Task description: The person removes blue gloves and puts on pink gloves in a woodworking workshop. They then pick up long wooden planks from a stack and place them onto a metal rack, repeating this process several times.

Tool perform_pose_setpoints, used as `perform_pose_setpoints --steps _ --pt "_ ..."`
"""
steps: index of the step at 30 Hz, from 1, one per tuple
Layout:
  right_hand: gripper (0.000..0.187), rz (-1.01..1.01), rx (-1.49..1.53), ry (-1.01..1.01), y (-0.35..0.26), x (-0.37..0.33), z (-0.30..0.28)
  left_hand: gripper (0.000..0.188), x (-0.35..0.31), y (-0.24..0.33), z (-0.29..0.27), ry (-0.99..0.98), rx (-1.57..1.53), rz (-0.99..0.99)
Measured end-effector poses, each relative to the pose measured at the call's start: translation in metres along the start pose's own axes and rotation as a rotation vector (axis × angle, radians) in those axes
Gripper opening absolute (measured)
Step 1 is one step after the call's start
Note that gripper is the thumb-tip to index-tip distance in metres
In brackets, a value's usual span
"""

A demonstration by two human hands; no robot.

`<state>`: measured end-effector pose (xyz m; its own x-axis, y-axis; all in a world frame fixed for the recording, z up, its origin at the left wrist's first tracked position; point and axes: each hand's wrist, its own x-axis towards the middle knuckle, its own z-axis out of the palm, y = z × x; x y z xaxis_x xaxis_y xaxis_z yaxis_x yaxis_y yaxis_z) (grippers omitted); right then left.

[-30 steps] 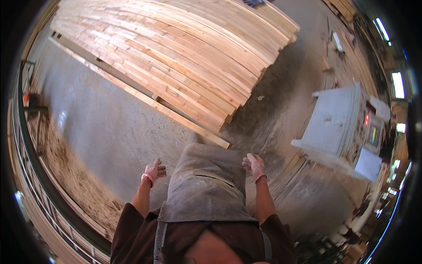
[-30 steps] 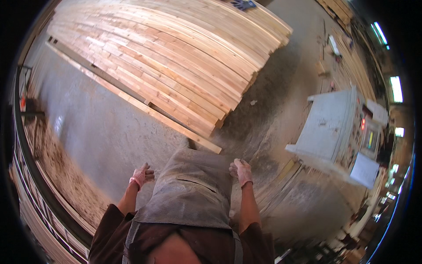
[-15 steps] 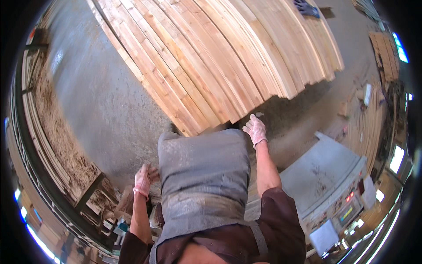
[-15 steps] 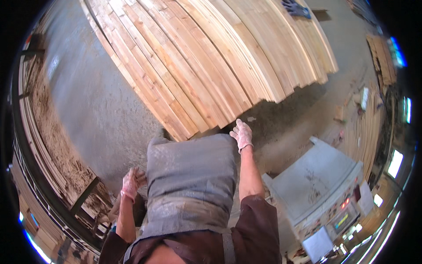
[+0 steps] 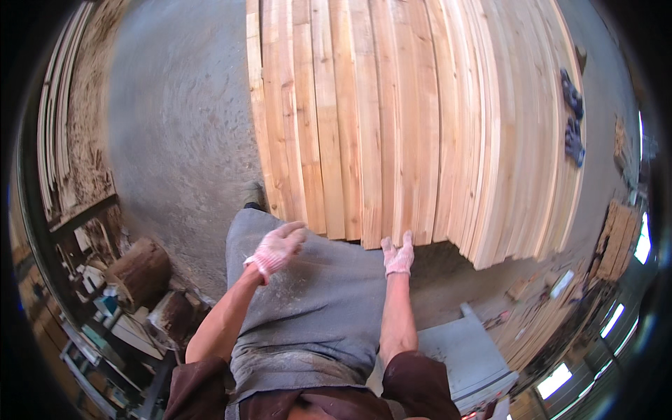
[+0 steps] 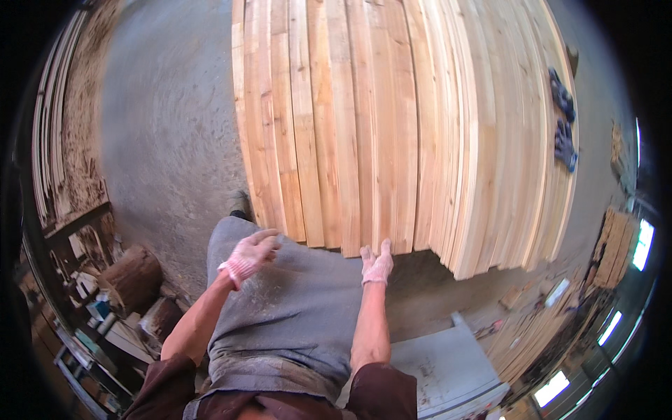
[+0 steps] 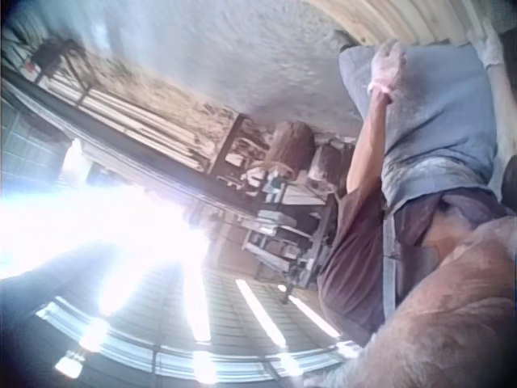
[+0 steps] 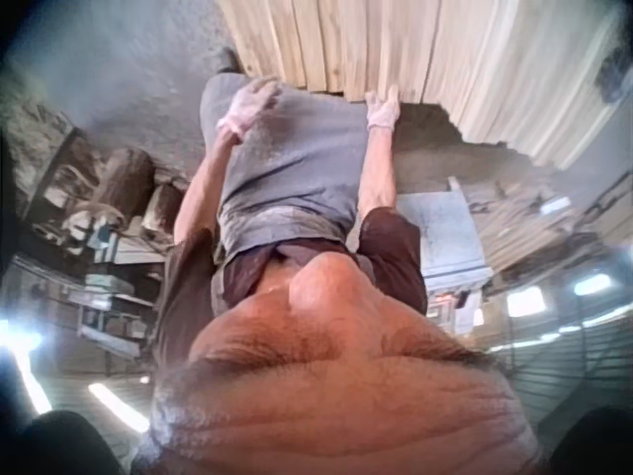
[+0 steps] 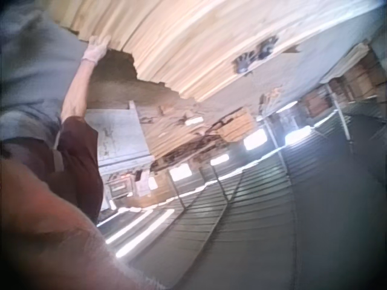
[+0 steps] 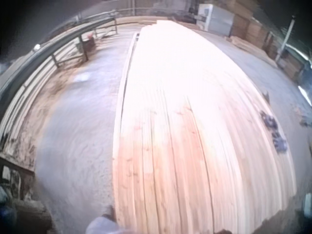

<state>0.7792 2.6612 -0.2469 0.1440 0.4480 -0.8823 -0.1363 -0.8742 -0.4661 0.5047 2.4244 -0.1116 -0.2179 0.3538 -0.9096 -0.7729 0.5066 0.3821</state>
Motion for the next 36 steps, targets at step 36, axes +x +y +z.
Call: perform_pose_setpoints --steps 36 --pt "0.078 0.273 0.167 -0.457 -0.032 -0.046 -0.01 0.08 0.171 0.02 0.272 0.078 0.522 0.14"
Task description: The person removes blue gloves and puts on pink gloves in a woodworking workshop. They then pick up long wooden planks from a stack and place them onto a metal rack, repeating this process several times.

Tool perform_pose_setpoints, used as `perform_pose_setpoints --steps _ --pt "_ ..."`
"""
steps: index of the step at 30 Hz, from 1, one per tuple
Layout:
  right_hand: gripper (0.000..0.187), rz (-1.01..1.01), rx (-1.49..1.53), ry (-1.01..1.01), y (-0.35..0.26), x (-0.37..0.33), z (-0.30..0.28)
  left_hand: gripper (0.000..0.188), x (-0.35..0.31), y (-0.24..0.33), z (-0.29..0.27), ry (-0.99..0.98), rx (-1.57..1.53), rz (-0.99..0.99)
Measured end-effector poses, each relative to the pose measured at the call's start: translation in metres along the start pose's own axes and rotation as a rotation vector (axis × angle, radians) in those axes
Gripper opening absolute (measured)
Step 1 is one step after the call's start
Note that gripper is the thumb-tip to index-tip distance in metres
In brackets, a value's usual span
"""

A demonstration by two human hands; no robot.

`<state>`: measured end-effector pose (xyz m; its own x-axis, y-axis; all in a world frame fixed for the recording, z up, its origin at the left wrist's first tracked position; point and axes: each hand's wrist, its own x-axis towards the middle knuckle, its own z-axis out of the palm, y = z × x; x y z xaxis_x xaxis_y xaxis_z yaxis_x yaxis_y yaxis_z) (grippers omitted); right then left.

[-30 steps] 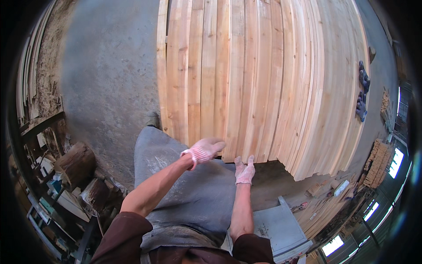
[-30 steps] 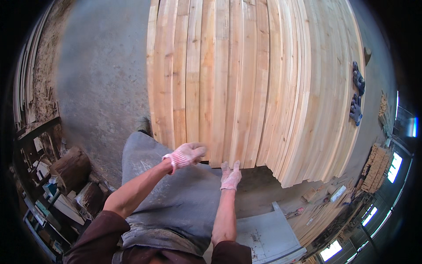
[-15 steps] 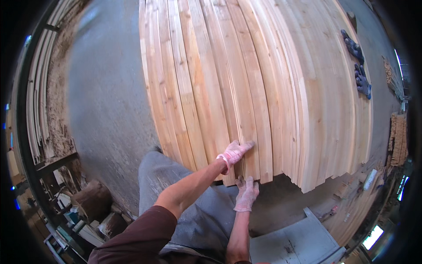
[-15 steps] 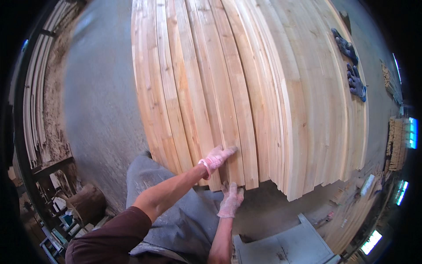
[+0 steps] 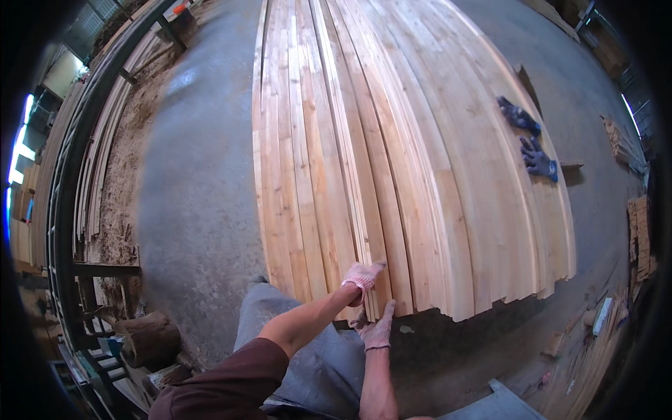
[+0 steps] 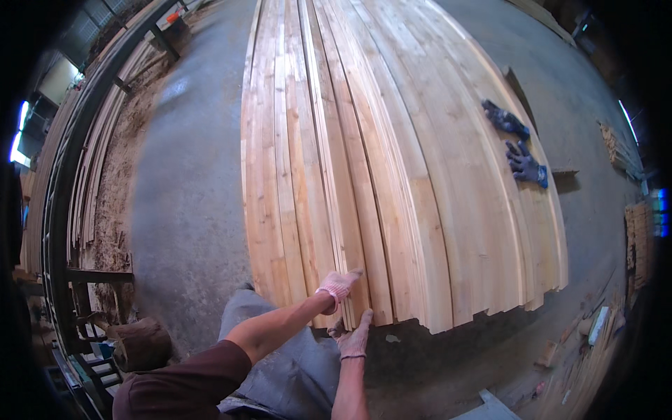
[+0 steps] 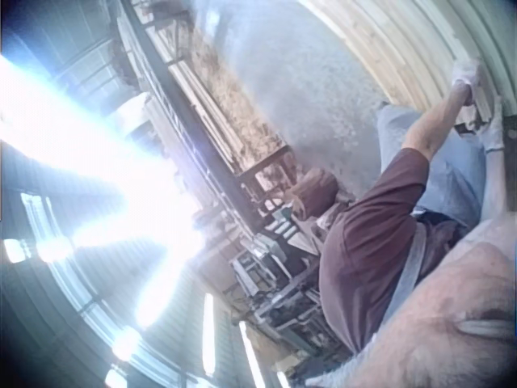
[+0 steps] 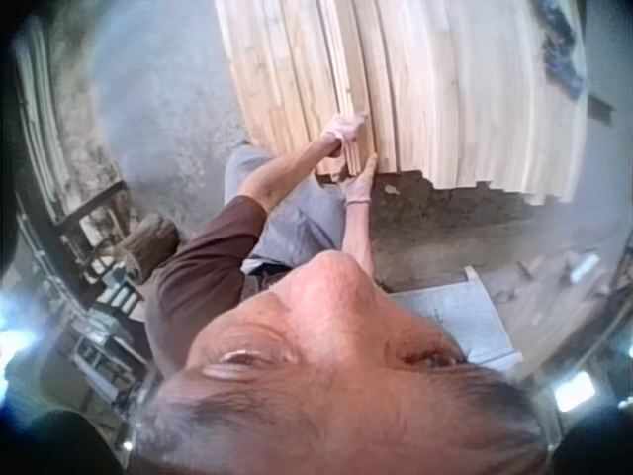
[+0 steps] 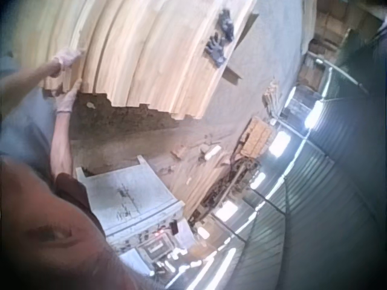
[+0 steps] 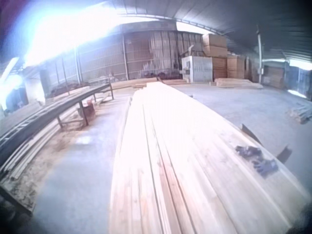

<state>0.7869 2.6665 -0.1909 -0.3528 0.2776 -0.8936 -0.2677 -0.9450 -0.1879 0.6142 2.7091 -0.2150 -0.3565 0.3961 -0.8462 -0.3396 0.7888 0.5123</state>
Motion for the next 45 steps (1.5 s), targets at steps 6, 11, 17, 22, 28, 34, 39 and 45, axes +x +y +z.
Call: perform_pose_setpoints --steps 6,11,17,22,28,34,39,45 --pt "0.067 -0.256 -0.285 -0.023 -0.036 -0.202 0.069 0.088 -0.225 0.121 -0.061 0.046 -0.102 0.171" --pt "0.05 -0.282 -0.689 -0.531 -0.036 -0.405 0.132 0.082 -0.424 0.172 -0.155 -0.111 -0.244 0.271" --pt "0.039 0.218 -1.118 -0.771 0.056 -0.356 0.158 0.068 -0.599 0.056 -0.309 -0.034 -0.049 0.206" --pt "0.041 0.392 -0.987 -0.866 0.21 -0.276 0.272 0.059 -0.688 -0.184 -0.436 0.143 -0.046 0.149" --pt "0.073 0.353 -0.833 -0.859 0.395 -0.258 0.446 0.051 -0.799 -0.349 -0.507 -0.014 -0.136 -0.048" --pt "0.1 0.081 -0.845 -0.975 0.449 -0.213 0.584 0.07 -0.864 -0.447 -0.526 -0.184 -0.378 -0.054" --pt "0.085 0.06 -0.975 -0.862 0.531 -0.235 0.613 0.076 -0.885 -0.475 -0.601 -0.066 -0.365 -0.193" --pt "0.053 0.087 -0.937 -0.817 0.653 -0.265 0.669 0.077 -0.839 -0.522 -0.744 -0.06 -0.254 -0.129"
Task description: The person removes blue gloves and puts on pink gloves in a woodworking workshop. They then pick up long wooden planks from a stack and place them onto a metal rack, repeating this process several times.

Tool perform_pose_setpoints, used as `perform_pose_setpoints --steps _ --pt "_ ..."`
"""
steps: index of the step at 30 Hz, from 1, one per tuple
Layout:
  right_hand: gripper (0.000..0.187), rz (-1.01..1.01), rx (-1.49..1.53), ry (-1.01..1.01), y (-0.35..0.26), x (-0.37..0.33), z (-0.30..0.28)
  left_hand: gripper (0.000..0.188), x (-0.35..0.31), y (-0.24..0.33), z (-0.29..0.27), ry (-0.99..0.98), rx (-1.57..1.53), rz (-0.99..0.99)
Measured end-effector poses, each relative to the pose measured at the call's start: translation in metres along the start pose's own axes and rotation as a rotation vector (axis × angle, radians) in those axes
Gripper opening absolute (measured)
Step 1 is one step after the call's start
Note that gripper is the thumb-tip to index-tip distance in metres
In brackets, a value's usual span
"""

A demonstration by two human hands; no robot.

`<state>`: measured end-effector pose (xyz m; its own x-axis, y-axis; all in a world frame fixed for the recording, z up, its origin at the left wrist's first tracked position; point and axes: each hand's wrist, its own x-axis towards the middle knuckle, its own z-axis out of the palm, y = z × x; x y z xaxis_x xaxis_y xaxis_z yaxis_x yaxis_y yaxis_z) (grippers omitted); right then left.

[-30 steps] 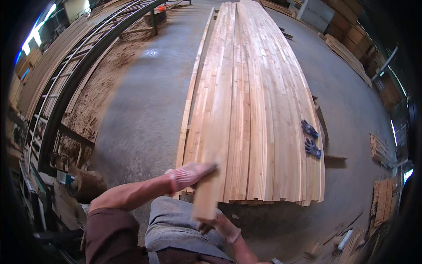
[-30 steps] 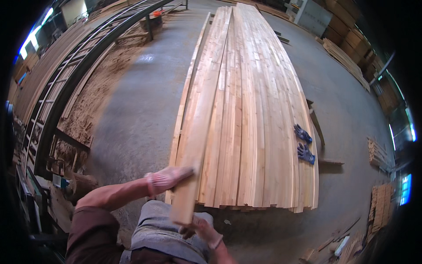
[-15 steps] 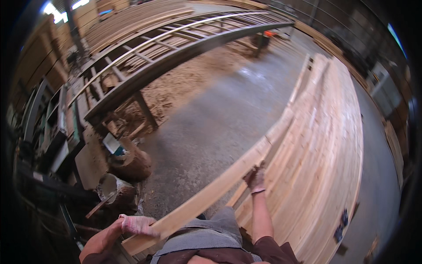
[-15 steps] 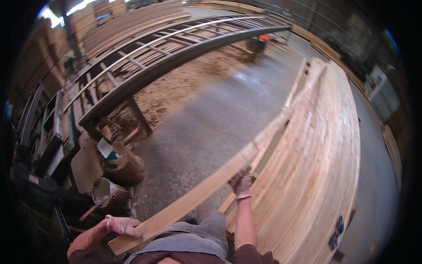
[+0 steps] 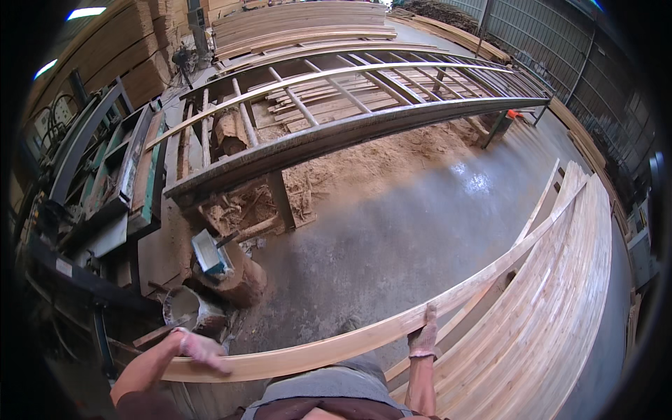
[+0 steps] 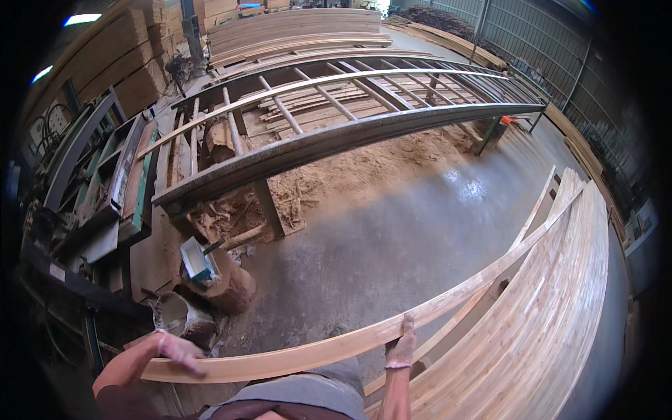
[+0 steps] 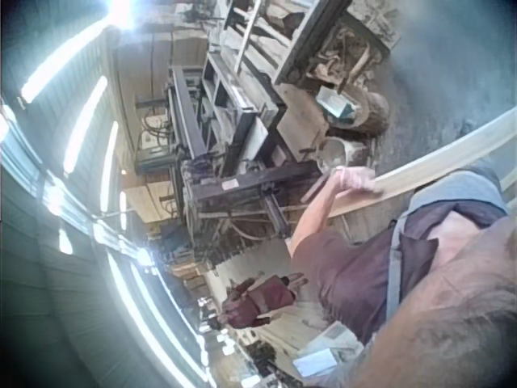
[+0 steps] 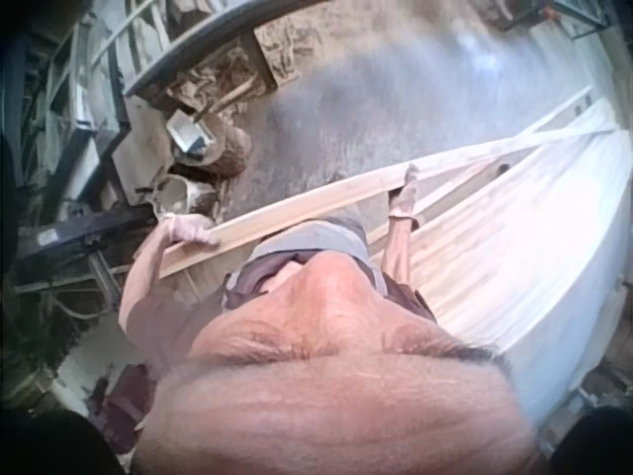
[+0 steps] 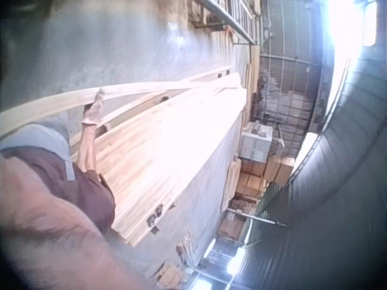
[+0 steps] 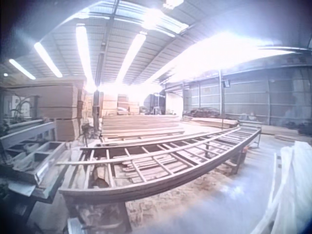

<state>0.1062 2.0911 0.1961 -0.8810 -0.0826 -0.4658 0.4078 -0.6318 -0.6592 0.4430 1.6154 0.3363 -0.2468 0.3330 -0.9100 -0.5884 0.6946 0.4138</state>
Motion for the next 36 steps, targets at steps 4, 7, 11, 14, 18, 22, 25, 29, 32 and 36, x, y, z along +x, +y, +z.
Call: perform_pose_setpoints --steps 4,7,11,14,18,22,25,29,32,36 --pt "0.064 0.05 -0.023 -0.068 0.014 0.033 0.062 0.07 0.05 0.175 -0.133 0.076 0.032 0.297" --pt "0.064 0.16 -0.041 -0.153 0.025 0.044 0.141 0.067 0.066 0.23 -0.2 0.16 0.012 0.262" --pt "0.064 0.205 -0.092 -0.216 0.042 0.097 0.219 0.065 0.038 0.215 -0.301 0.267 0.152 0.171" --pt "0.062 0.213 -0.099 -0.251 0.059 0.145 0.291 0.06 -0.022 0.237 -0.393 0.303 0.141 0.102" --pt "0.056 0.238 0.004 -0.303 0.1 0.221 0.424 0.064 -0.019 0.163 -0.545 0.316 0.215 0.117" --pt "0.047 0.274 0.002 -0.321 0.131 0.287 0.545 0.064 -0.062 0.138 -0.681 0.316 0.174 0.122" --pt "0.05 0.373 -0.227 -0.387 0.144 0.35 0.592 0.056 -0.066 0.116 -0.775 0.348 0.187 0.142" --pt "0.064 0.365 -0.389 -0.331 0.139 0.415 0.597 0.059 -0.053 0.101 -0.836 0.368 0.157 0.049" --pt "0.061 0.232 -0.236 -0.152 0.094 0.476 0.572 0.063 -0.025 0.071 -0.854 0.321 0.153 0.169" --pt "0.084 0.177 -0.237 -0.053 0.028 0.575 0.518 0.071 -0.025 0.079 -0.874 0.26 0.138 0.187"
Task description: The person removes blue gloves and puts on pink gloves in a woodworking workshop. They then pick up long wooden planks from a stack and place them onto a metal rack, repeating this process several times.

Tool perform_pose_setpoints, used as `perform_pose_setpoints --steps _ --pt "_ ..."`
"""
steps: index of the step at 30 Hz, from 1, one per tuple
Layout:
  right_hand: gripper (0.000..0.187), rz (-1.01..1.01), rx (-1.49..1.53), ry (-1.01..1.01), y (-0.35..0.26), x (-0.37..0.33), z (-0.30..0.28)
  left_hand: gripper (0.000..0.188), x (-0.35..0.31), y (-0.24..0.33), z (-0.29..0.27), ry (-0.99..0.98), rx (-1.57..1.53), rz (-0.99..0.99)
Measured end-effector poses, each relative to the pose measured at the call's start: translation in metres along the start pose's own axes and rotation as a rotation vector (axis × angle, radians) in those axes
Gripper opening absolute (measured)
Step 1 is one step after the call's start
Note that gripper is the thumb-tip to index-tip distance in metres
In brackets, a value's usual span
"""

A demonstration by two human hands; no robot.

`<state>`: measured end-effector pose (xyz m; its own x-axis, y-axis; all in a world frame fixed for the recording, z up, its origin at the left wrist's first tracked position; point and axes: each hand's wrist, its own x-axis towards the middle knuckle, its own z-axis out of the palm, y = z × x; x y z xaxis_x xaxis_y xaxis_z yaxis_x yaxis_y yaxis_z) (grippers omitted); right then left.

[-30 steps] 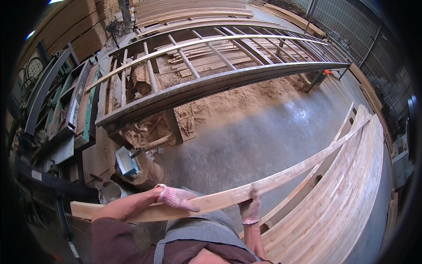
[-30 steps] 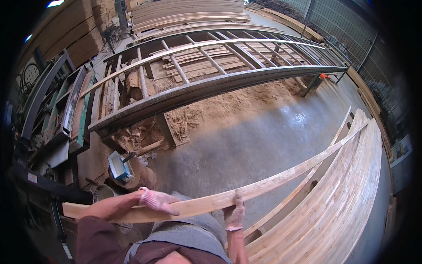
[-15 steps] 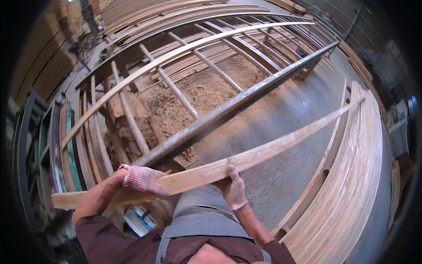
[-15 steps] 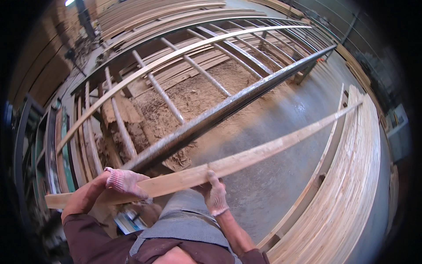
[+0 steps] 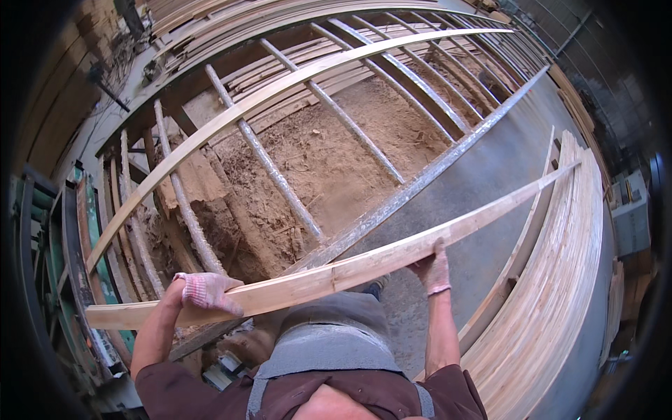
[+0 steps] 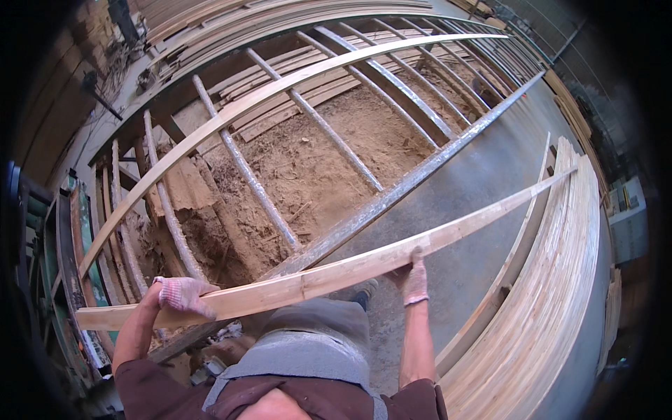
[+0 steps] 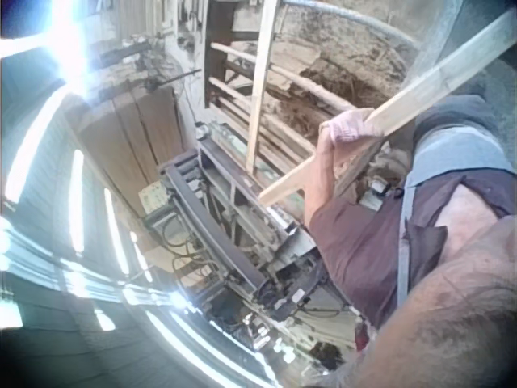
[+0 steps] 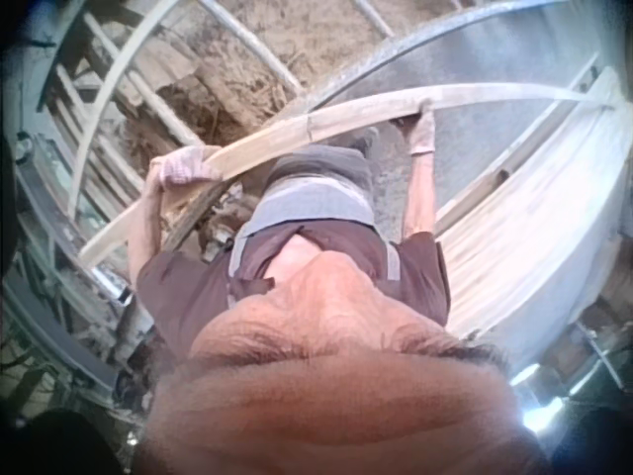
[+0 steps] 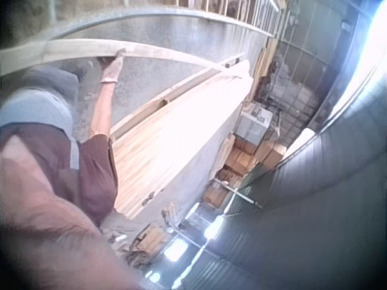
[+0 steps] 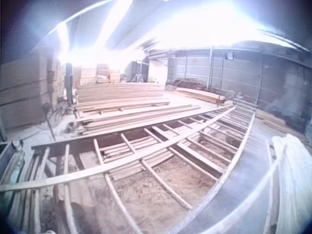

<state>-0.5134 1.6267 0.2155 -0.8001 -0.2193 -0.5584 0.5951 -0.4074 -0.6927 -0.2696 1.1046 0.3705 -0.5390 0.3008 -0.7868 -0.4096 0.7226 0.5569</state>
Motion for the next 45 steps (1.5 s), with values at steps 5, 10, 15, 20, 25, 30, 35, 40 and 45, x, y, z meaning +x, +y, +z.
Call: perform_pose_setpoints --steps 5,10,15,20,25,30,35,40,45 --pt "0.091 -0.01 0.027 0.035 -0.014 0.033 -0.018 0.086 0.002 -0.008 -0.002 0.037 -0.105 -0.047" --pt "0.085 0.139 -0.006 -0.012 -0.024 0.027 -0.019 0.084 -0.01 0.007 -0.003 0.08 -0.134 -0.186" --pt "0.08 0.293 -0.055 -0.162 -0.053 0.029 -0.054 0.075 0.002 0.048 -0.029 0.078 -0.005 -0.436" --pt "0.081 0.045 0.144 0.05 -0.135 0.089 -0.134 0.075 0.0 -0.021 -0.001 0.093 0.059 -0.286" --pt "0.066 -0.121 0.094 0.216 -0.209 0.18 -0.244 0.06 0.072 0.087 -0.051 0.179 -0.09 -0.445" --pt "0.06 -0.084 -0.154 0.209 -0.22 0.175 -0.263 0.047 0.21 0.261 -0.085 0.275 -0.177 -0.244" --pt "0.057 0.137 -0.354 0.061 -0.283 0.157 -0.264 0.067 0.461 0.574 -0.079 0.165 0.389 0.039" --pt "0.05 0.099 -0.604 -0.336 -0.329 0.182 -0.312 0.079 0.659 0.677 -0.013 0.087 0.301 0.214" --pt "0.046 0.348 -0.557 -0.407 -0.391 0.206 -0.357 0.066 0.692 0.756 0.0 -0.096 0.134 0.014"
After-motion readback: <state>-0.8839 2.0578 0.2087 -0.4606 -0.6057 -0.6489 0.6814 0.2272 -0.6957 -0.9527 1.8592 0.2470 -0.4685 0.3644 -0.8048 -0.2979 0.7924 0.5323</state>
